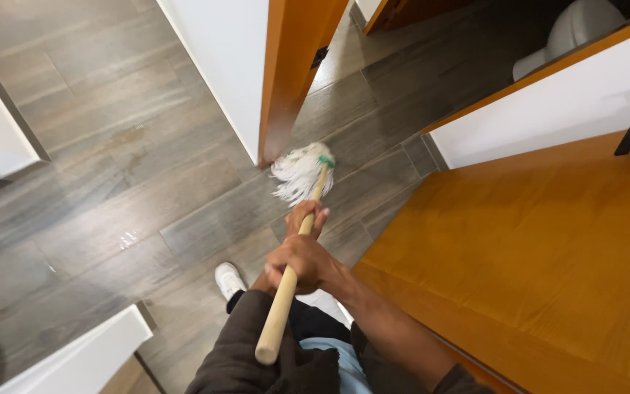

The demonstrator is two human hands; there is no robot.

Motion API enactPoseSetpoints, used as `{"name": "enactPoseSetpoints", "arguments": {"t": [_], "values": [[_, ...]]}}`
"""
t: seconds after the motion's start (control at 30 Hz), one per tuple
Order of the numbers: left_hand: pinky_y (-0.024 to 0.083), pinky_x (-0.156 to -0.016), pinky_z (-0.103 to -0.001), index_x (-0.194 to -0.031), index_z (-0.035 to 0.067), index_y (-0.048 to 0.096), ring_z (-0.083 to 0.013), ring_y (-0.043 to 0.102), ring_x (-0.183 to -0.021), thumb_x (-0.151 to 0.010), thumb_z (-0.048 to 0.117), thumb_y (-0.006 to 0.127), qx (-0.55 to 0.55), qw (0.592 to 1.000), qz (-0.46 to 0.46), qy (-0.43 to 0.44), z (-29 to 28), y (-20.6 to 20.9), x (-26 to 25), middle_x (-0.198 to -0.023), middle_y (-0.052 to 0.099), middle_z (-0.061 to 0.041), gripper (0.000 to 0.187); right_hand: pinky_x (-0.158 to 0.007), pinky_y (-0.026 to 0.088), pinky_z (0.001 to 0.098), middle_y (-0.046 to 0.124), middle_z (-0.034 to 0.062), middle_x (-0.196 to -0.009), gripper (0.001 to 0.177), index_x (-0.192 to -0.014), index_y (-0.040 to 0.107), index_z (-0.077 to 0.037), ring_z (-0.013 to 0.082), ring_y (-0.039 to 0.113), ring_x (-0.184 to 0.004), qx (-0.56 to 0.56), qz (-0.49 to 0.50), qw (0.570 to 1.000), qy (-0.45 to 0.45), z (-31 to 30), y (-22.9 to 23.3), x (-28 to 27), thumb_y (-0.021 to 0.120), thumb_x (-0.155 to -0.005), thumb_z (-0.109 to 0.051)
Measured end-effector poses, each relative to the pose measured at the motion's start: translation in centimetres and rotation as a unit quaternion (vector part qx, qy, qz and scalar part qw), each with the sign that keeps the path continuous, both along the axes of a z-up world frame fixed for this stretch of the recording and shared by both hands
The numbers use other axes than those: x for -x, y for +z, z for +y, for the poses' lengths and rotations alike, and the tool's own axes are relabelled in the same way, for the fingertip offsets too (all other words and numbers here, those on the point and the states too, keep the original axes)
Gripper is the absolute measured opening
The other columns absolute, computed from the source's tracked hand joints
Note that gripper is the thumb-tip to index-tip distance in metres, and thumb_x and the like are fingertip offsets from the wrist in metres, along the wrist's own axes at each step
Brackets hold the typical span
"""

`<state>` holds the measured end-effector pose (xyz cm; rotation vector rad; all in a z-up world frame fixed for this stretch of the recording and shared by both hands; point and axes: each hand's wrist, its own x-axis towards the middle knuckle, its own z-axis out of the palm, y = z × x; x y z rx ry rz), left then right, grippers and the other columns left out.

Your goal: The person mops the floor in a bedroom and hallway using a string mop. They move the mop back and forth along the base of the bed and continue into the adjacent corridor, covering the tiled floor area.

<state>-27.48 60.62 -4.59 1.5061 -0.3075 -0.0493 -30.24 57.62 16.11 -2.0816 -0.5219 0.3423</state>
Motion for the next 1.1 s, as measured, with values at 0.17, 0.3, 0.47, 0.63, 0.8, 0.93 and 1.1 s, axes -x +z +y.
{"name": "enactPoseSetpoints", "arguments": {"t": [0.17, 0.3, 0.47, 0.63, 0.8, 0.93, 1.1], "values": [[0.066, -0.092, -0.040, -0.105, 0.028, 0.078, -0.0281, 0.085, -0.098, -0.099, 0.040, 0.090, -0.150, 0.978, 0.137, -0.045, -3.3, 0.4, 1.2, -0.096, 0.087, 0.000, 0.018, -0.055, 0.053, 0.0392, 0.057, 0.0107, -0.053, 0.036, -0.063, 0.054, -0.017, 0.0349, 0.063, -0.048, -0.004, -0.236, 0.931, -0.279, -2.2, -0.5, 0.4, 0.069, -0.094, -0.008], [0.066, -0.093, -0.040, -0.099, 0.023, 0.080, -0.0318, 0.085, -0.100, -0.099, 0.035, 0.082, -0.174, 0.966, 0.158, -0.109, -7.0, 3.6, -0.7, -0.098, 0.087, -0.004, 0.012, -0.055, 0.051, 0.0312, 0.053, 0.0030, -0.050, 0.045, -0.060, 0.048, -0.020, 0.0277, 0.056, -0.044, -0.009, -0.231, 0.891, -0.390, -3.4, 2.2, 0.5, 0.067, -0.101, -0.014], [0.065, -0.095, -0.042, -0.089, 0.015, 0.083, -0.0391, 0.084, -0.105, -0.101, 0.024, 0.066, -0.224, 0.929, 0.181, -0.232, -7.2, 7.9, -1.8, -0.102, 0.088, -0.012, 0.023, -0.053, 0.044, 0.0300, 0.047, 0.0045, -0.049, 0.054, -0.061, 0.043, -0.017, 0.0236, 0.048, -0.044, 0.005, -0.219, 0.864, -0.454, -4.8, 5.9, 0.8, 0.068, -0.109, -0.021], [0.058, -0.065, -0.031, -0.081, 0.013, 0.084, -0.0226, 0.066, -0.065, -0.110, 0.052, 0.043, 0.056, 0.953, 0.076, -0.287, -7.6, -0.3, -3.4, -0.071, 0.075, -0.003, 0.063, -0.044, 0.039, 0.0281, 0.044, 0.0016, -0.044, 0.055, -0.058, 0.044, -0.016, 0.0157, 0.040, -0.040, -0.073, -0.245, 0.839, -0.480, -3.5, 10.5, -1.1, 0.069, -0.107, -0.020], [0.062, -0.066, -0.047, -0.101, 0.017, 0.083, -0.0396, 0.073, -0.065, -0.116, 0.047, 0.019, -0.002, 0.939, 0.035, -0.341, -3.8, -2.5, -6.3, -0.067, 0.080, -0.010, 0.072, -0.042, 0.035, 0.0257, 0.042, 0.0004, -0.042, 0.051, -0.057, 0.053, -0.014, 0.0109, 0.039, -0.039, -0.096, -0.263, 0.820, -0.499, -2.9, 9.8, -3.0, 0.074, -0.103, -0.017], [0.054, -0.083, -0.061, -0.095, -0.001, 0.087, -0.0502, 0.077, -0.087, -0.109, 0.040, 0.038, -0.093, 0.943, 0.146, -0.285, 2.1, 6.1, -9.0, -0.083, 0.083, -0.028, 0.065, -0.043, 0.039, 0.0279, 0.044, 0.0005, -0.046, 0.041, -0.063, 0.062, -0.011, 0.0067, 0.042, -0.046, -0.129, -0.265, 0.827, -0.478, 0.4, 11.9, -5.0, 0.082, -0.099, -0.013], [0.063, -0.067, -0.036, -0.107, 0.018, 0.089, -0.0288, 0.083, -0.074, -0.113, 0.051, 0.034, -0.062, 0.942, 0.091, -0.316, 10.1, 6.0, -13.2, -0.073, 0.084, -0.006, 0.064, -0.045, 0.039, 0.0266, 0.042, 0.0013, -0.047, 0.041, -0.064, 0.061, -0.010, 0.0044, 0.040, -0.051, -0.187, -0.265, 0.830, -0.453, 4.8, 11.6, -7.2, 0.081, -0.099, -0.007]]}}
